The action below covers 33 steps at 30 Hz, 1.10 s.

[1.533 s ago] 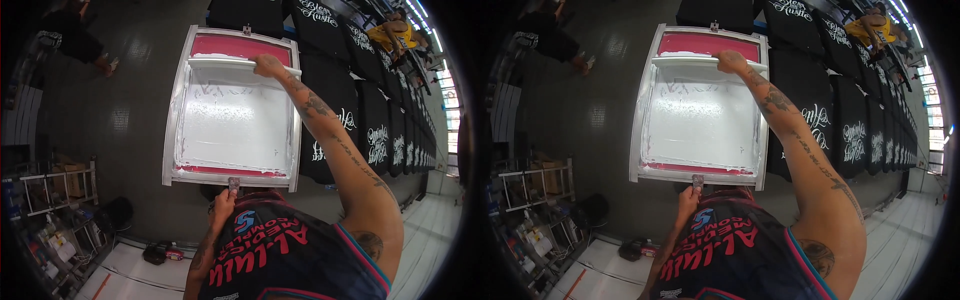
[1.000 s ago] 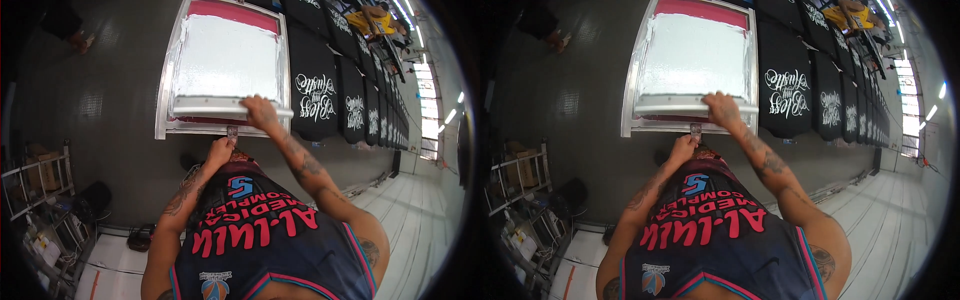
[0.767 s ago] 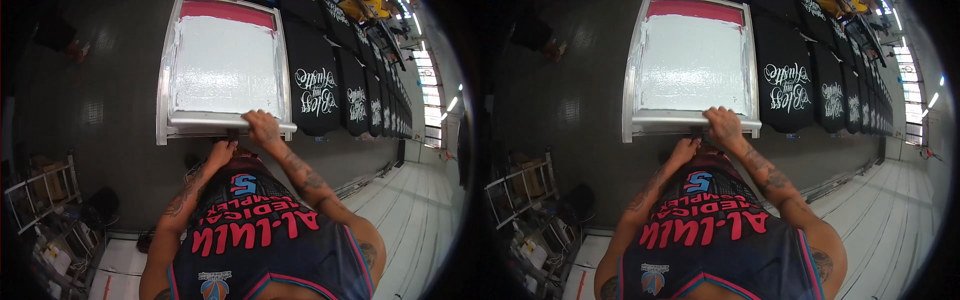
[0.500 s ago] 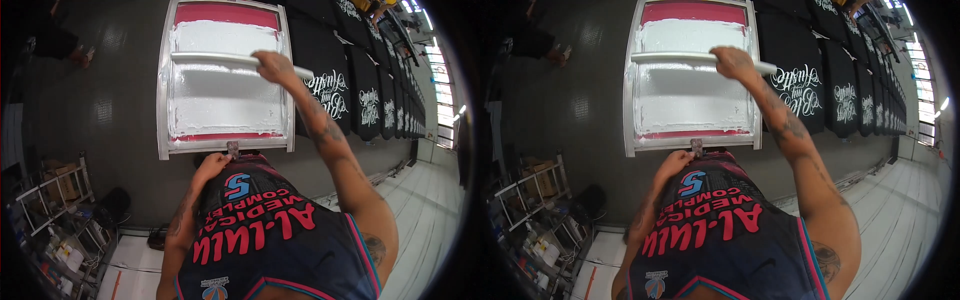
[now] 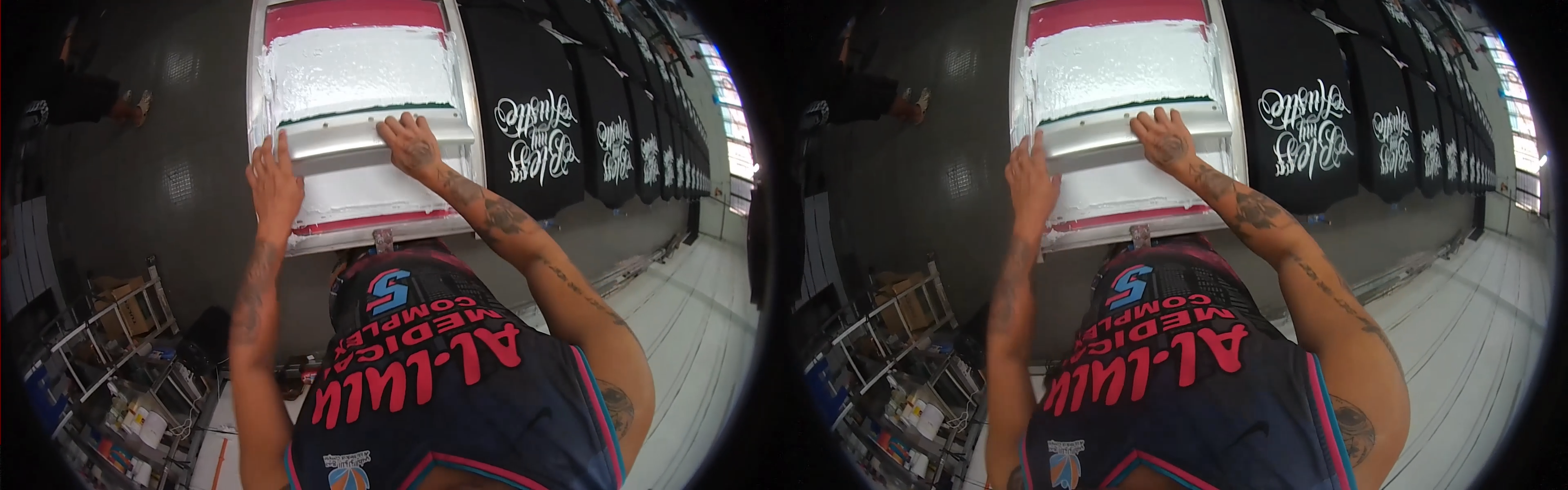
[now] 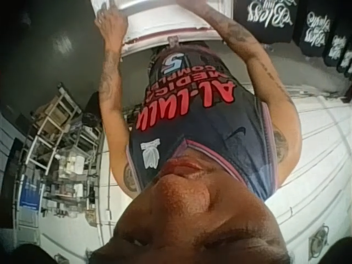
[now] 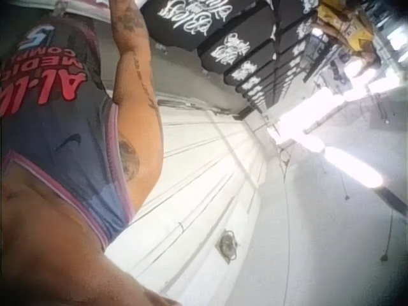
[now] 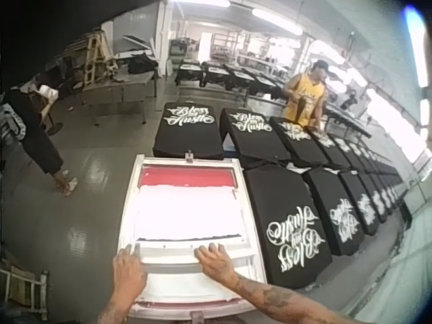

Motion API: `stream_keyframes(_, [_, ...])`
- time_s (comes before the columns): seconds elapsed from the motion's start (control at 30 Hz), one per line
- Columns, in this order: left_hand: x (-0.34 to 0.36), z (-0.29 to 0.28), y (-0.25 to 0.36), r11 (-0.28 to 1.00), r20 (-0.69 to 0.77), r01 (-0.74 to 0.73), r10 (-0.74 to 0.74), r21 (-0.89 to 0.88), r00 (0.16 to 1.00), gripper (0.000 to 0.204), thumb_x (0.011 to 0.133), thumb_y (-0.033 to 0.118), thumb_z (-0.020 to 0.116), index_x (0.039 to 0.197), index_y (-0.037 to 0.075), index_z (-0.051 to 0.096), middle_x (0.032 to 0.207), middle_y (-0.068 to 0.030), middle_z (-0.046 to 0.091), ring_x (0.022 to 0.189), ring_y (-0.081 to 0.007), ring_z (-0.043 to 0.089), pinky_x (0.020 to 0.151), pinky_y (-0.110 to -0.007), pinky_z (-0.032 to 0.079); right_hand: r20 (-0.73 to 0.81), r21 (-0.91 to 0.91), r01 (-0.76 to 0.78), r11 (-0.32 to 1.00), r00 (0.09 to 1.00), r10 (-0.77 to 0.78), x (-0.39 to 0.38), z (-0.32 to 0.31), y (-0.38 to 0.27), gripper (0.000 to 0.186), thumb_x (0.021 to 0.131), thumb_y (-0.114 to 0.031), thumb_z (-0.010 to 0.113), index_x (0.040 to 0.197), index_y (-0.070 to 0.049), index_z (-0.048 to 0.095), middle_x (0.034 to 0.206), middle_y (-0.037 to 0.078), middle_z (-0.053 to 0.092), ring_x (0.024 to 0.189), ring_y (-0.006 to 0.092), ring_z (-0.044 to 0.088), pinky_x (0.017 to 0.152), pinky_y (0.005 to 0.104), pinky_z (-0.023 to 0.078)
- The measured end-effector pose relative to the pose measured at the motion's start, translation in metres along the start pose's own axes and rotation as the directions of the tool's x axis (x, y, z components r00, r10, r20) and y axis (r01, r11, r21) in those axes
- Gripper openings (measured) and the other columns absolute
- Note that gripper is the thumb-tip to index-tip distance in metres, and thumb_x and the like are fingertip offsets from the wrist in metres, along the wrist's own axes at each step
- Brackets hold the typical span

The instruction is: The person is preparing a screen printing frame with white ink and then applying it to a series of black t-shirts.

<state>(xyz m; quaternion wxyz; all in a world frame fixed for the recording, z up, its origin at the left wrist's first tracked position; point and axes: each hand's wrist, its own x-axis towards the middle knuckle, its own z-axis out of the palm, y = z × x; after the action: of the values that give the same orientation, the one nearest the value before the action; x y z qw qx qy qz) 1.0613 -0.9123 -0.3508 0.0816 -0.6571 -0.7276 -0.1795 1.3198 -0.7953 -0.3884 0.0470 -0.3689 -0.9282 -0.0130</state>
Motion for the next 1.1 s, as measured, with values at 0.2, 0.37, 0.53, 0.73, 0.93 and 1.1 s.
stream_keyframes(0.2, [-0.036, -0.028, -0.037, 0.927, 0.235, -0.169, 0.256, -0.336, 0.938, 0.043, 0.071, -0.002, 0.067, 0.113, 0.005, 0.066, 0.105, -0.0085, 0.065, 0.106, -0.0275, 0.058, 0.098, -0.045, 0.039, -0.101, -0.035, -0.211, 0.977, 0.973, 0.206, -0.102, -0.09, 0.019, 0.033, 0.07, -0.017, 0.072, 0.103, -0.017, 0.07, 0.093, 0.0, 0.065, 0.093, 0.0267, 0.059, 0.08, 0.0419, 0.042])
stream_keyframes(0.37, [-0.088, -0.065, -0.036, 0.89, 0.217, -0.108, 0.224, -0.442, 0.95, 0.044, 0.065, -0.007, 0.066, 0.108, 0.004, 0.066, 0.102, -0.0097, 0.066, 0.105, -0.0287, 0.059, 0.098, -0.042, 0.04, 0.107, 0.205, -0.421, 0.883, 0.907, 0.408, -0.167, -0.098, -0.006, 0.028, 0.067, -0.007, 0.069, 0.093, -0.014, 0.071, 0.094, -0.001, 0.065, 0.095, 0.0236, 0.059, 0.085, 0.0439, 0.041])
stream_keyframes(0.53, [-0.118, -0.064, -0.026, 0.909, 0.306, -0.05, 0.191, -0.414, 0.933, 0.046, 0.064, -0.008, 0.067, 0.108, 0.004, 0.065, 0.105, -0.0094, 0.065, 0.106, -0.0289, 0.058, 0.095, -0.041, 0.041, -0.024, 0.183, -0.301, 0.936, 0.95, 0.311, -0.193, -0.076, -0.019, 0.03, 0.065, -0.003, 0.068, 0.093, -0.013, 0.07, 0.101, 0.0, 0.068, 0.098, 0.0228, 0.061, 0.088, 0.0413, 0.042])
stream_keyframes(0.73, [-0.117, -0.06, -0.006, 0.938, 0.407, 0.045, 0.106, -0.344, 0.907, 0.043, 0.063, -0.007, 0.068, 0.104, 0.005, 0.064, 0.105, -0.0095, 0.063, 0.103, -0.0344, 0.055, 0.089, -0.042, 0.047, 0.114, 0.296, -0.361, 0.884, 0.932, 0.343, -0.195, -0.071, -0.013, 0.029, 0.063, -0.002, 0.068, 0.091, -0.01, 0.068, 0.098, 0.003, 0.069, 0.093, 0.0234, 0.062, 0.088, 0.0437, 0.042])
stream_keyframes(0.93, [-0.012, 0.005, -0.03, 0.974, 0.321, -0.052, 0.123, -0.222, 0.939, 0.034, 0.064, -0.003, 0.068, 0.097, 0.004, 0.07, 0.096, -0.0127, 0.067, 0.094, -0.0367, 0.058, 0.085, -0.044, 0.052, 0.031, 0.085, -0.275, 0.958, 0.961, 0.273, -0.096, -0.043, 0.067, 0.034, 0.058, -0.01, 0.076, 0.09, -0.017, 0.073, 0.093, 0.0, 0.071, 0.087, 0.0219, 0.064, 0.079, 0.0464, 0.039])
stream_keyframes(1.1, [0.171, 0.075, -0.07, 0.987, 0.336, -0.1, 0.137, -0.124, 0.932, 0.027, 0.074, 0.02, 0.077, 0.094, 0.003, 0.075, 0.094, -0.0201, 0.072, 0.089, -0.041, 0.069, 0.082, -0.047, 0.056, 0.069, 0.019, -0.338, 0.941, 0.939, 0.336, 0.054, -0.012, 0.171, 0.031, 0.074, -0.026, 0.066, 0.102, -0.018, 0.077, 0.093, 0.01, 0.075, 0.093, 0.0284, 0.072, 0.085, 0.0508, 0.041])
